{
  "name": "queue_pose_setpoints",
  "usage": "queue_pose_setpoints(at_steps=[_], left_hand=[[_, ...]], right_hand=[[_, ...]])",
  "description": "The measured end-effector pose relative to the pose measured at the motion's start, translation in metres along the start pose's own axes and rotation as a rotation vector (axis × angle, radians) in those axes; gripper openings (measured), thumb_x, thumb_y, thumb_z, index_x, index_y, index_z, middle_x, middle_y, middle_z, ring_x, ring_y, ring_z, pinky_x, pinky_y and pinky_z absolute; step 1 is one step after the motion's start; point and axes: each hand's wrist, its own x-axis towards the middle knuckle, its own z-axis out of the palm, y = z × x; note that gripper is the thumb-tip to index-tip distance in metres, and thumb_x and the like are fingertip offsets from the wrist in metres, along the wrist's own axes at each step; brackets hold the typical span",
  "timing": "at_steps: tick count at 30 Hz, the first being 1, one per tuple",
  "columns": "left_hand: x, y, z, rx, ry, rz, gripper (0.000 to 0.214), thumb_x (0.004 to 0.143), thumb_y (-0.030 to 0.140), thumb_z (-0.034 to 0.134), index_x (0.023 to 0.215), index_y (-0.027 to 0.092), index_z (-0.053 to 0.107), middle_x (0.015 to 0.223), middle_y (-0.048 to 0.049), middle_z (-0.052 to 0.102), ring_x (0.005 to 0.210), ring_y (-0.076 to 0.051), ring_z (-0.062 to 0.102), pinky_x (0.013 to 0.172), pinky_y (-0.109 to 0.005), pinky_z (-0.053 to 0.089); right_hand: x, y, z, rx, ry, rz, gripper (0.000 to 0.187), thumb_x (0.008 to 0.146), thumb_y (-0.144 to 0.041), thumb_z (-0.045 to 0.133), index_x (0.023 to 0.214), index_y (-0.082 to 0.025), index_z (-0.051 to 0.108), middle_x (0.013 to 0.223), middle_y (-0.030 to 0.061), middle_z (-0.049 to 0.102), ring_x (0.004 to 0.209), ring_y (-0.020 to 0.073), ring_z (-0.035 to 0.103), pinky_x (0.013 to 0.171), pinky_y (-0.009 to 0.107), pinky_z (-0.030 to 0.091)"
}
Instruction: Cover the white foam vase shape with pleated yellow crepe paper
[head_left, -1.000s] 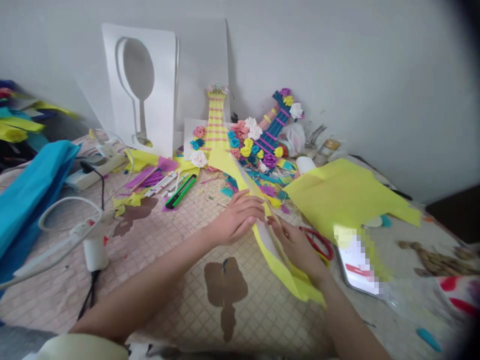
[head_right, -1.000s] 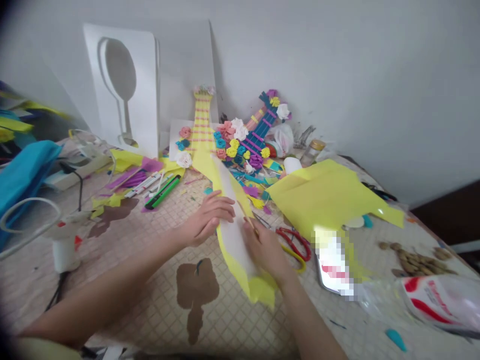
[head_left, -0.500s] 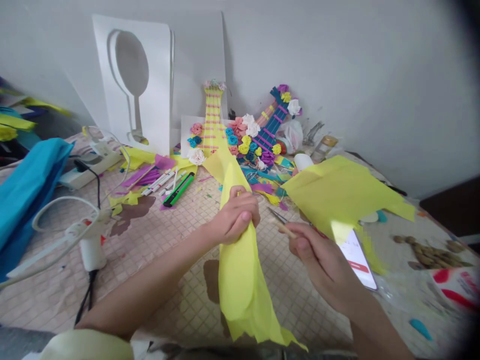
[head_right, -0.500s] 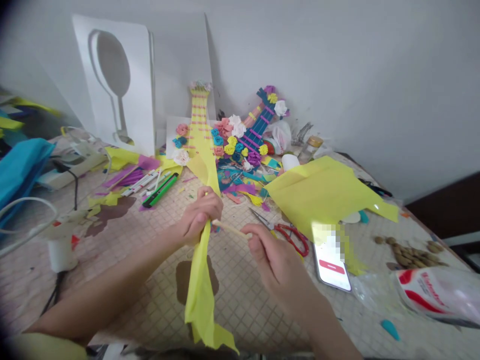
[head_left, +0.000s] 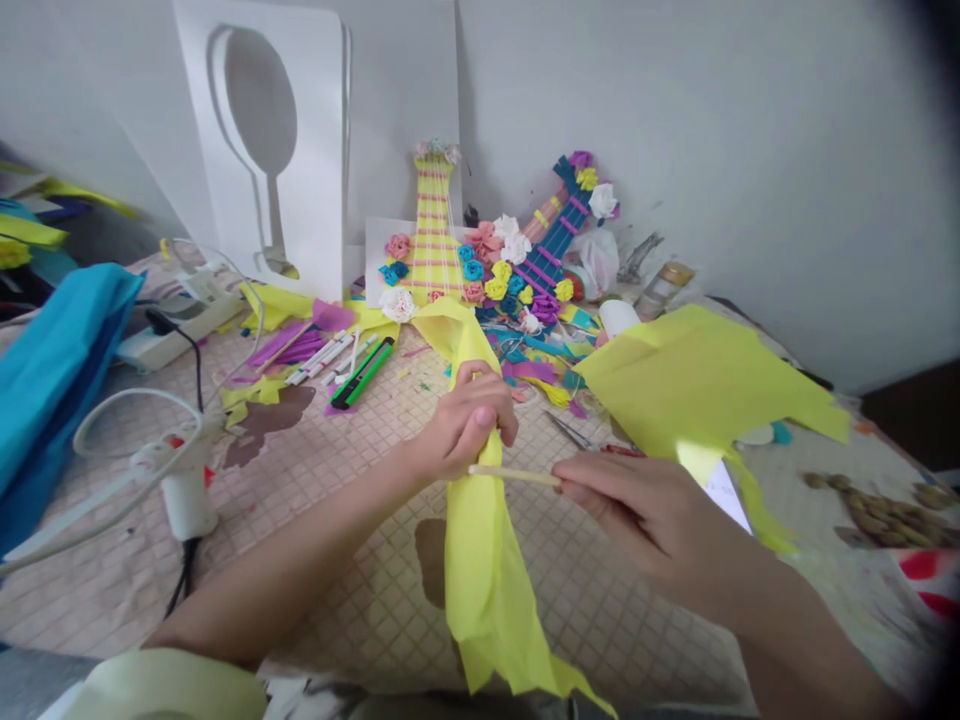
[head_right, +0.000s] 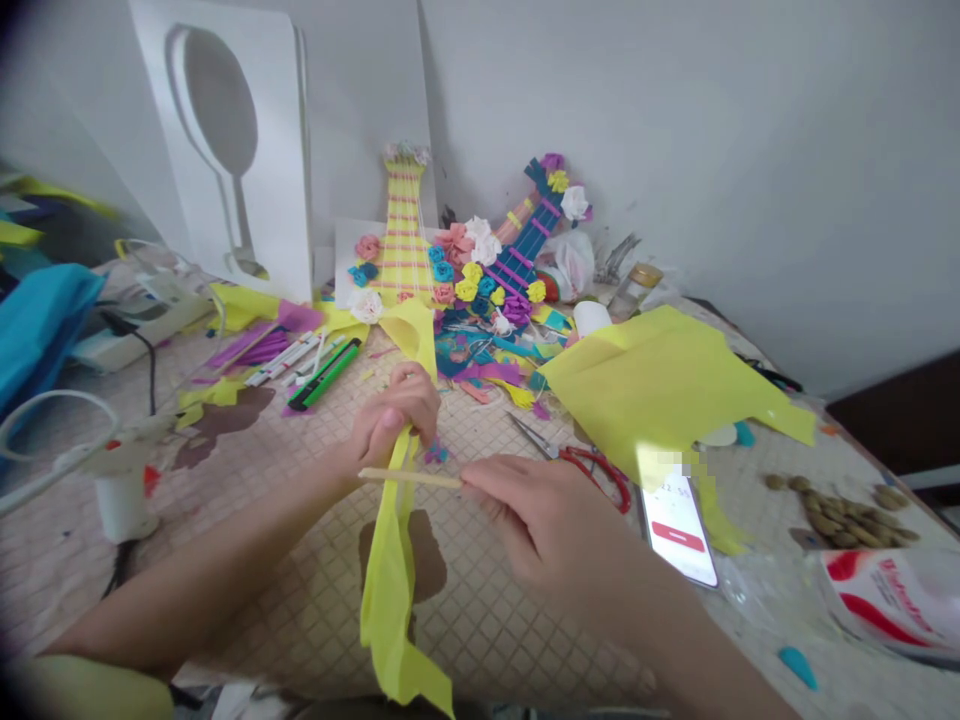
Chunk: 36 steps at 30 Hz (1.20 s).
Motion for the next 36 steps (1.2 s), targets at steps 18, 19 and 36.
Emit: queue_pose_setpoints(at_steps=[18, 19, 36], left_hand=[[-0.009, -0.013, 0.011, -0.135, 0.124, 0.037, 0.041, 0.091, 0.042, 0.017, 0.087, 0.021, 0.052, 0.067, -0.0014, 0.056, 0.068, -0.017, 0.054, 0.093, -0.041, 0.026], [-0.01, -0.014, 0.012, -0.177, 0.169, 0.05, 0.038, 0.091, 0.042, 0.017, 0.088, 0.021, 0.048, 0.067, -0.0006, 0.057, 0.071, -0.017, 0.057, 0.095, -0.043, 0.024], [-0.009, -0.014, 0.015, -0.216, 0.219, 0.123, 0.025, 0.093, 0.035, 0.023, 0.093, 0.02, 0.043, 0.067, 0.0001, 0.056, 0.072, -0.016, 0.058, 0.094, -0.049, 0.03]], right_hand=[[0.021, -0.001, -0.001, 0.264, 0.066, 0.081, 0.013, 0.087, -0.027, 0.046, 0.097, -0.025, 0.053, 0.082, -0.0008, 0.061, 0.065, 0.0089, 0.056, 0.059, 0.019, 0.041], [0.021, -0.001, 0.002, 0.249, 0.09, 0.058, 0.01, 0.086, -0.026, 0.047, 0.094, -0.024, 0.054, 0.079, -0.0011, 0.061, 0.064, 0.0086, 0.055, 0.058, 0.019, 0.041], [0.038, -0.012, -0.013, 0.153, -0.133, 0.08, 0.024, 0.086, -0.016, 0.043, 0.063, -0.018, 0.048, 0.053, -0.0065, 0.044, 0.051, 0.0054, 0.041, 0.048, 0.017, 0.03]])
